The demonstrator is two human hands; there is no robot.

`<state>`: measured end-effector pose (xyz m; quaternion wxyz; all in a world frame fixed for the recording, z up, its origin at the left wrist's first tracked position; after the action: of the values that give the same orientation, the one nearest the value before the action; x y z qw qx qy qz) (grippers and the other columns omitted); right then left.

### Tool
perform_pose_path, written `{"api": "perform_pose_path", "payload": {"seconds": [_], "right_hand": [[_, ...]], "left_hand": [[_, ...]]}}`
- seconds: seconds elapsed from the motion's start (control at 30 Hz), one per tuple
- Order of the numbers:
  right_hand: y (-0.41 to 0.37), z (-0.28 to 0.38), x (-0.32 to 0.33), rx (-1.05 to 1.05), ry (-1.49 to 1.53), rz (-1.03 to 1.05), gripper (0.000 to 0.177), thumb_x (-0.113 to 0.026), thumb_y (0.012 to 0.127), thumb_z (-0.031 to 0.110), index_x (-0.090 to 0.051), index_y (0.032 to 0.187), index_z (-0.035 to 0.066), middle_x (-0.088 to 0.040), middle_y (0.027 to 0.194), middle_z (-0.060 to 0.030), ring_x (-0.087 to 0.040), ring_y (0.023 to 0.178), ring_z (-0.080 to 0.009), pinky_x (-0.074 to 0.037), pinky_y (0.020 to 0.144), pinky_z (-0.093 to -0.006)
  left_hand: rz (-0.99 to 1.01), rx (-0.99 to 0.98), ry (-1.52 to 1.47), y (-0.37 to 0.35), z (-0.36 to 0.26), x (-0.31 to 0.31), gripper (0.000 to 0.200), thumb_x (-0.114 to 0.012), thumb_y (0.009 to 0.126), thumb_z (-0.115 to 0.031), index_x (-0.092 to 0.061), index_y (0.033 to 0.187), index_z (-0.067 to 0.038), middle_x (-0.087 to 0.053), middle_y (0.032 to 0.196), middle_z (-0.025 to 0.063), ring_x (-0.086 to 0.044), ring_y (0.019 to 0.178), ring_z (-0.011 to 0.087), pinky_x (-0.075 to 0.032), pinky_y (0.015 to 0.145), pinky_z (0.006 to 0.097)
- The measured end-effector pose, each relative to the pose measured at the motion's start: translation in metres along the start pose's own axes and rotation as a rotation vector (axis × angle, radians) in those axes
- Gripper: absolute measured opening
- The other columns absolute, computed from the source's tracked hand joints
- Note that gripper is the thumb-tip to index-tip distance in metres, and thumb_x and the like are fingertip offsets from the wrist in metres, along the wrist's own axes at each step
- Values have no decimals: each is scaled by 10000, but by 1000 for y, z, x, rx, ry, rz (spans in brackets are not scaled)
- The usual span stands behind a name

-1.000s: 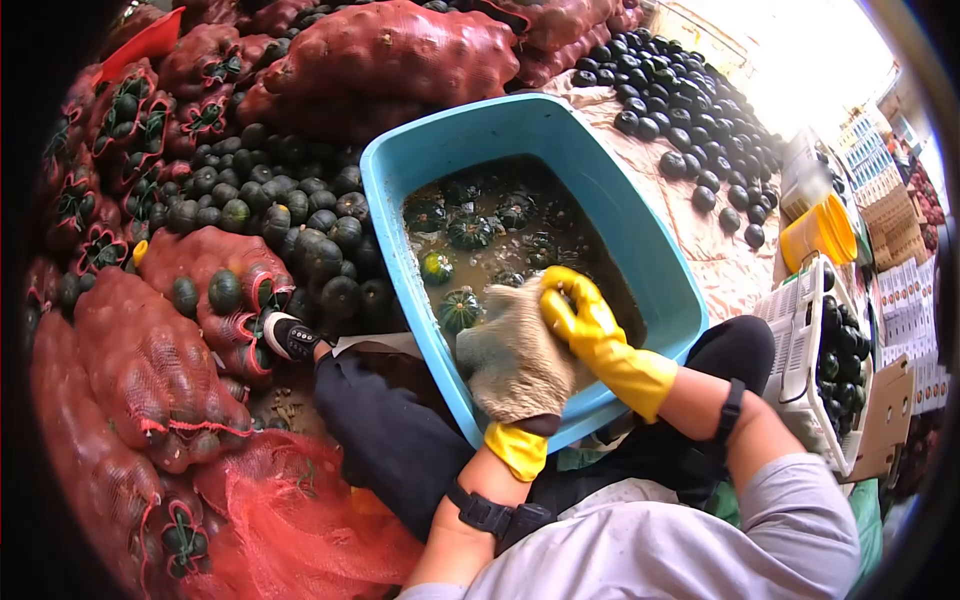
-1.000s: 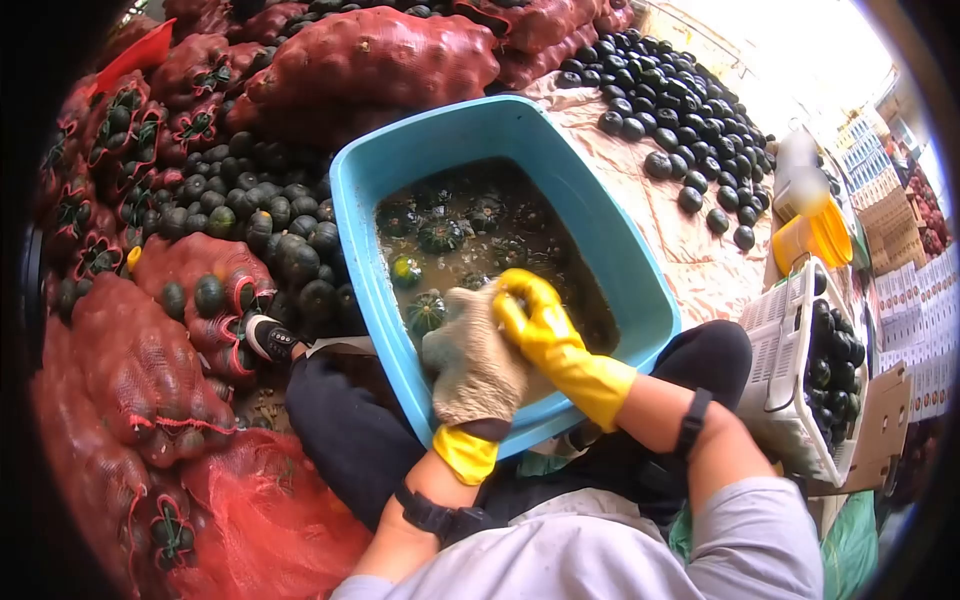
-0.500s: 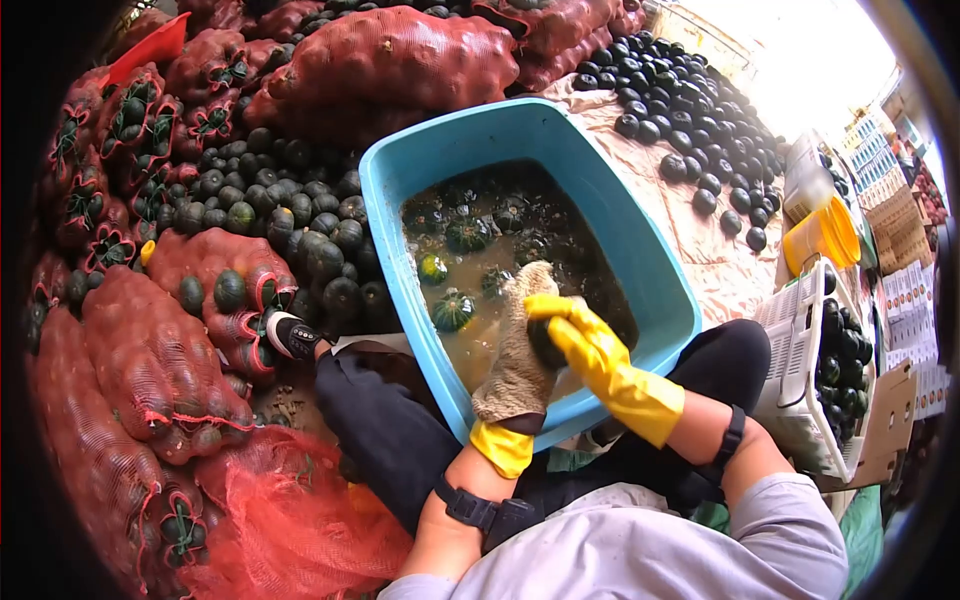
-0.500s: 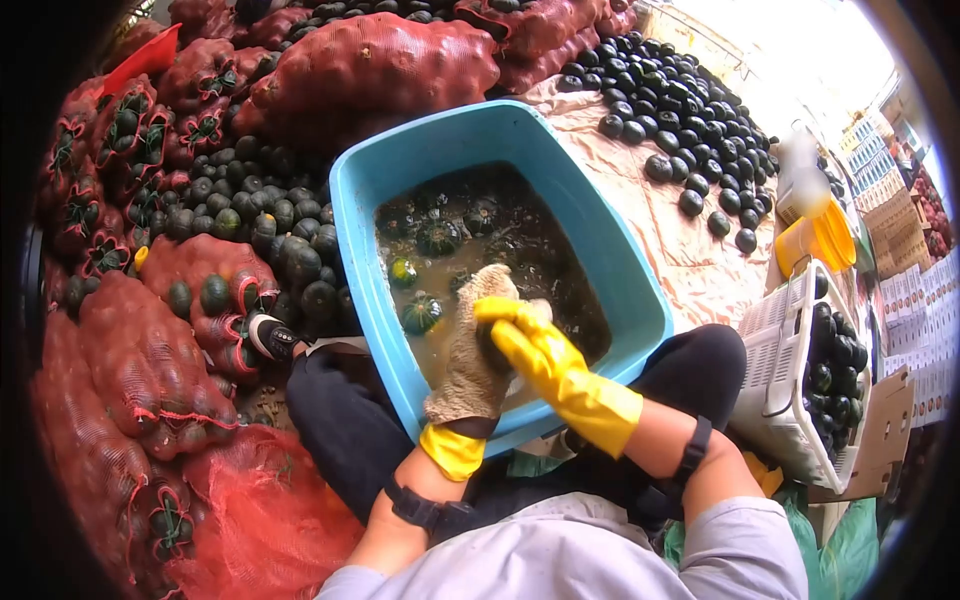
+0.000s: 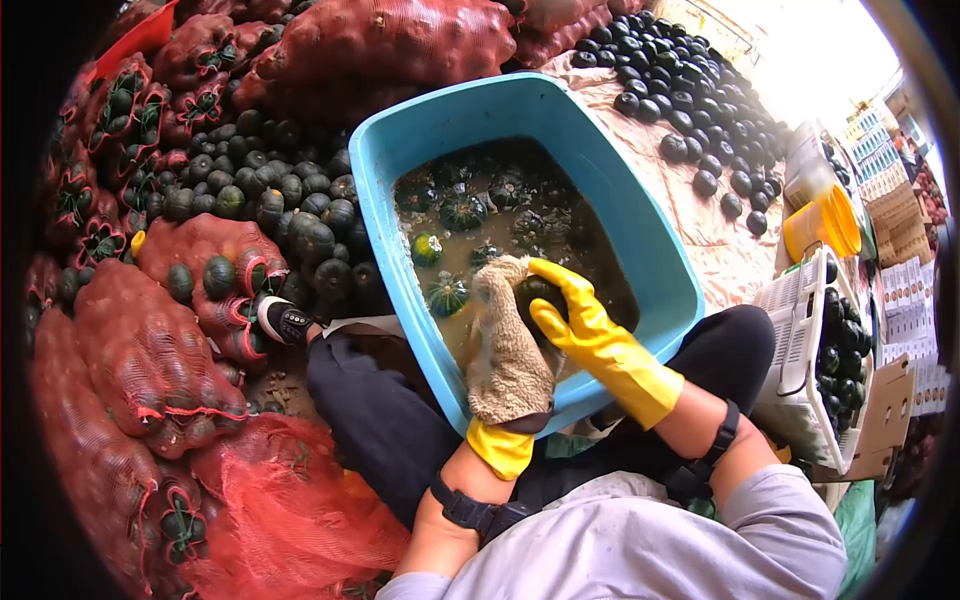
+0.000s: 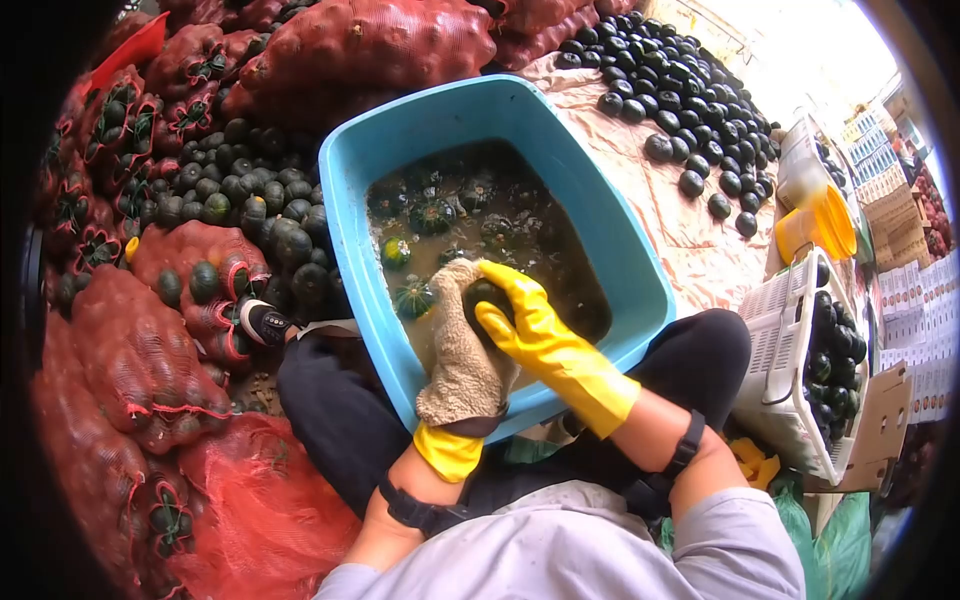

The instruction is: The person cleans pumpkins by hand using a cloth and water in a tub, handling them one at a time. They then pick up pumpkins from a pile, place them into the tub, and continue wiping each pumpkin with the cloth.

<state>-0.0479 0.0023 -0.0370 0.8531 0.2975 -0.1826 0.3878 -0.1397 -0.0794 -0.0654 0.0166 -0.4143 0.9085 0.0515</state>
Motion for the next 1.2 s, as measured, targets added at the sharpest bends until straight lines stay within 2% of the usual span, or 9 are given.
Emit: {"api": "perform_pose_path", "payload": {"seconds": [0.2, 0.33, 0.47, 0.6, 0.63, 0.77, 0.97, 1.07, 1.2], "right_hand": [[13, 31, 15, -569, 402, 483, 504, -736, 989, 269, -568, 1430, 89, -660, 1276, -115, -653, 1177, -195, -513, 1031, -343], [-19, -21, -36, -669, 860, -169, 492, -733, 1011, 271, -565, 1437, 90, -643, 1297, -79, -614, 1179, -171, -494, 1062, -326], [-1, -1, -10, -147, 255, 253, 546, -680, 1039, 311, -483, 1500, 94, -643, 1296, -75, -623, 1133, -160, -504, 1040, -332], [14, 44, 23, -626, 255, 536, 490, -652, 1046, 259, -503, 1487, 106, -639, 1301, -127, -635, 1264, -201, -513, 1057, -344], [2, 16, -7, -732, 779, 335, 466, -635, 1063, 259, -511, 1486, 108, -629, 1322, -120, -610, 1300, -206, -501, 1074, -347], [-16, -15, -40, -414, 669, -277, 586, -782, 981, 233, -510, 1478, 83, -627, 1324, -129, -634, 1197, -222, -525, 1045, -369], [-3, 15, -1, 69, 63, 69, 614, -790, 939, 208, -526, 1474, 64, -611, 1371, -227, -634, 1246, -356, -498, 1091, -435], [-4, 1, -16, -438, 540, 17, 546, -744, 985, 222, -540, 1462, 52, -604, 1356, -169, -607, 1253, -284, -466, 1110, -391], [-1, -35, -24, -439, 251, -399, 511, -730, 995, 233, -572, 1443, 44, -588, 1375, -182, -608, 1225, -296, -472, 1092, -408]], "left_hand": [[20, -425, 490, -11, -61, 26, 437, -751, 878, -80, -613, 1292, -51, -693, 1189, 151, -689, 1100, 345, -549, 987, 422], [-113, -331, 491, -12, -22, 29, 443, -737, 896, -85, -619, 1322, -87, -702, 1195, 157, -667, 1148, 374, -522, 1006, 427], [-102, -509, 644, -10, -21, 25, 367, -632, 920, -12, -642, 1286, -39, -715, 1192, 166, -680, 1153, 345, -507, 1029, 412], [-166, -518, 619, -16, -19, 27, 275, -689, 938, -133, -683, 1189, -21, -729, 1110, 133, -716, 1032, 266, -575, 924, 363], [-178, -479, 547, -14, -13, 27, 267, -696, 949, -168, -687, 1178, -30, -730, 1090, 118, -717, 1009, 245, -577, 917, 351], [-266, -269, 121, 3, -13, 19, 232, -647, 1010, -248, -699, 1107, -44, -739, 1066, 89, -712, 1006, 208, -569, 931, 340], [13, -90, -22, 11, -32, 29, 235, -606, 1036, -246, -687, 1131, -47, -731, 1108, 93, -690, 1060, 227, -546, 973, 360], [1, -115, 87, 9, -33, 25, 239, -600, 1041, -242, -678, 1161, -51, -723, 1128, 95, -679, 1079, 238, -536, 990, 369], [-77, -176, 260, -2, -32, 10, 249, -592, 1046, -236, -667, 1200, -55, -712, 1155, 98, -665, 1105, 251, -523, 1012, 380]]}}
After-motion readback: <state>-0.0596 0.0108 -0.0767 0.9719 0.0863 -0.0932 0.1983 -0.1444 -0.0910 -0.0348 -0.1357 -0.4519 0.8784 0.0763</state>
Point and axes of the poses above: each hand's wrist, its own y-axis towards the middle knuckle, its own x-axis out of the back of the hand, z = x × y, the point moved 5 cm from there along y, towards the middle knuckle
